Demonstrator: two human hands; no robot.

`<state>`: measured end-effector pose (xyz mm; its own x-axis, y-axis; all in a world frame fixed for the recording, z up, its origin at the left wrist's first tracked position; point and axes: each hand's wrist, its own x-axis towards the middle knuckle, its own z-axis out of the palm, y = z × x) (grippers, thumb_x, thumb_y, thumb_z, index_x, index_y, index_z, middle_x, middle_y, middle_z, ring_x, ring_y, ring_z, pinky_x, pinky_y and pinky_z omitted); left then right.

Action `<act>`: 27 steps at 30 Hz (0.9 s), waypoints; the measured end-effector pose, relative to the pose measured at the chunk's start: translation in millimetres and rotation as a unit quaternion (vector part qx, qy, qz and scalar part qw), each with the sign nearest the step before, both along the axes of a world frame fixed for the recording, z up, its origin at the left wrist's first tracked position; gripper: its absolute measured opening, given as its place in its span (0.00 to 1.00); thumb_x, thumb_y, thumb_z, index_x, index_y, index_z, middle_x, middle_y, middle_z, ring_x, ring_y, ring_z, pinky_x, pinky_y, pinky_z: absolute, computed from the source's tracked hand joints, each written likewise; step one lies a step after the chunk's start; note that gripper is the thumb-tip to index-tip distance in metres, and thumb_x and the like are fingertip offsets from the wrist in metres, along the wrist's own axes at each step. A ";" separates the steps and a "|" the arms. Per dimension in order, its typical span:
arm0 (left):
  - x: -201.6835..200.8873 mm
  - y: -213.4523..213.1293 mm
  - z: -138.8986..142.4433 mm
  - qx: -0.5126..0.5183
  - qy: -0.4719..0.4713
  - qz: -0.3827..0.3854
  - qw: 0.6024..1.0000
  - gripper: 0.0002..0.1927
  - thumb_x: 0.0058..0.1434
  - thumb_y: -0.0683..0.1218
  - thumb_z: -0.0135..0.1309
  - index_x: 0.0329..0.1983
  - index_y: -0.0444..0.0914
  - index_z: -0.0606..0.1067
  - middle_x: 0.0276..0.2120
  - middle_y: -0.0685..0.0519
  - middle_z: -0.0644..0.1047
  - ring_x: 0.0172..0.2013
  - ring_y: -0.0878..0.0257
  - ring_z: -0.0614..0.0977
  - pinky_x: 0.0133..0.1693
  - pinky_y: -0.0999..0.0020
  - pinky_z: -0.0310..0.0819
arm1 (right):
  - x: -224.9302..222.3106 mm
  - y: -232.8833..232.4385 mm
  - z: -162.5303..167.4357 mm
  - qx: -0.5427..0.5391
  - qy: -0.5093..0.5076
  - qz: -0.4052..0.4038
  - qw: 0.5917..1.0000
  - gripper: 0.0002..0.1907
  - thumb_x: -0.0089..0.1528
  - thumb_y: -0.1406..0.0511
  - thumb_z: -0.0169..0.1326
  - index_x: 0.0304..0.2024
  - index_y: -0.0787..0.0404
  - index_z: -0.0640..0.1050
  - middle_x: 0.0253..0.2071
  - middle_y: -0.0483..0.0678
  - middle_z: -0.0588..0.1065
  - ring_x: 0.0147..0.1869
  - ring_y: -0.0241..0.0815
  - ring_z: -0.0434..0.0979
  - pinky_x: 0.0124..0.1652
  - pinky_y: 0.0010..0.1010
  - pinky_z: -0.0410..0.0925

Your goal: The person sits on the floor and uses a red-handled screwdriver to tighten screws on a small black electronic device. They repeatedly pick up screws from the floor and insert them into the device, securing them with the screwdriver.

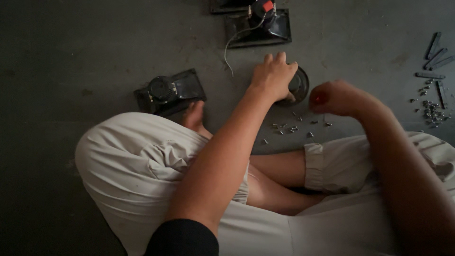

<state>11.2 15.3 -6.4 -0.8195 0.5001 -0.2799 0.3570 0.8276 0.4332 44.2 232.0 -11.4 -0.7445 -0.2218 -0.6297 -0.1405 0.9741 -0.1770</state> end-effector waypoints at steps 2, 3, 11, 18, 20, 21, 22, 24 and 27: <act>-1.0 2.8 -6.2 0.000 0.011 -0.001 1.000 0.44 0.45 0.57 0.74 0.66 0.49 0.69 0.64 0.49 0.65 0.65 0.45 0.66 0.56 0.52 0.75 | 3.3 -5.8 -1.9 -0.053 -0.031 0.008 0.998 0.17 0.55 0.58 0.64 0.44 0.57 0.85 0.40 0.53 0.84 0.41 0.49 0.83 0.44 0.43 0.73; -1.5 3.7 -10.3 -0.002 0.020 -0.001 1.000 0.44 0.45 0.55 0.73 0.66 0.50 0.68 0.65 0.49 0.64 0.65 0.44 0.66 0.56 0.51 0.76 | 4.7 -9.0 -2.0 -0.080 -0.046 0.013 0.996 0.17 0.55 0.58 0.64 0.44 0.59 0.84 0.39 0.53 0.84 0.40 0.48 0.83 0.43 0.43 0.73; -6.7 6.9 -24.6 0.057 0.047 -0.017 0.997 0.42 0.48 0.46 0.70 0.67 0.64 0.69 0.73 0.48 0.55 0.70 0.41 0.57 0.62 0.40 0.65 | 3.2 -15.8 15.6 0.009 -0.135 -0.088 0.987 0.22 0.59 0.60 0.61 0.56 0.53 0.80 0.47 0.52 0.84 0.44 0.50 0.85 0.44 0.43 0.77; -7.1 -1.7 -15.3 0.014 0.048 0.034 0.998 0.48 0.46 0.65 0.73 0.67 0.50 0.66 0.68 0.45 0.60 0.68 0.43 0.60 0.60 0.36 0.66 | -1.5 44.5 34.7 -0.215 0.126 -0.214 0.945 0.27 0.64 0.65 0.60 0.64 0.66 0.71 0.51 0.57 0.79 0.52 0.50 0.81 0.53 0.43 0.73; -5.1 2.5 -21.0 -0.005 0.055 0.012 0.998 0.40 0.50 0.60 0.71 0.66 0.52 0.69 0.65 0.49 0.64 0.67 0.47 0.64 0.60 0.36 0.67 | -4.4 56.8 33.1 -0.263 0.193 -0.233 0.916 0.25 0.67 0.65 0.60 0.63 0.68 0.71 0.52 0.58 0.79 0.54 0.50 0.81 0.54 0.41 0.74; -5.0 5.4 -24.6 -0.006 0.064 -0.003 0.998 0.36 0.50 0.55 0.70 0.63 0.54 0.70 0.64 0.51 0.64 0.65 0.48 0.64 0.59 0.36 0.67 | -6.0 59.2 30.3 -0.287 0.227 -0.227 0.903 0.25 0.68 0.65 0.61 0.63 0.70 0.71 0.53 0.58 0.78 0.55 0.49 0.80 0.54 0.40 0.74; -5.3 7.7 -28.5 -0.005 0.074 -0.019 0.997 0.33 0.51 0.51 0.69 0.61 0.56 0.72 0.63 0.54 0.65 0.64 0.50 0.65 0.58 0.35 0.67 | -7.7 59.6 27.3 -0.309 0.262 -0.222 0.887 0.24 0.69 0.65 0.62 0.63 0.71 0.71 0.54 0.59 0.77 0.57 0.49 0.80 0.55 0.39 0.74; -5.3 10.6 -35.4 0.026 0.084 -0.028 0.996 0.30 0.54 0.44 0.64 0.60 0.60 0.74 0.62 0.58 0.68 0.64 0.52 0.67 0.58 0.43 0.69 | -12.7 55.9 23.0 -0.324 0.272 -0.264 0.867 0.23 0.72 0.63 0.63 0.61 0.72 0.71 0.53 0.58 0.78 0.54 0.45 0.81 0.53 0.35 0.75; -7.1 7.9 -39.2 0.060 0.054 -0.033 0.996 0.33 0.52 0.47 0.67 0.62 0.57 0.72 0.60 0.56 0.68 0.62 0.53 0.69 0.60 0.50 0.69 | -9.9 42.4 21.5 -0.318 0.256 -0.332 0.850 0.23 0.73 0.59 0.59 0.58 0.69 0.69 0.47 0.54 0.78 0.44 0.39 0.78 0.41 0.30 0.73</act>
<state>4.1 23.2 -45.6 -0.8058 0.5785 -0.1265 0.4594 0.7455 0.4828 34.2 274.3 10.1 -0.9791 0.1803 -0.0943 0.1853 0.5990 -0.7790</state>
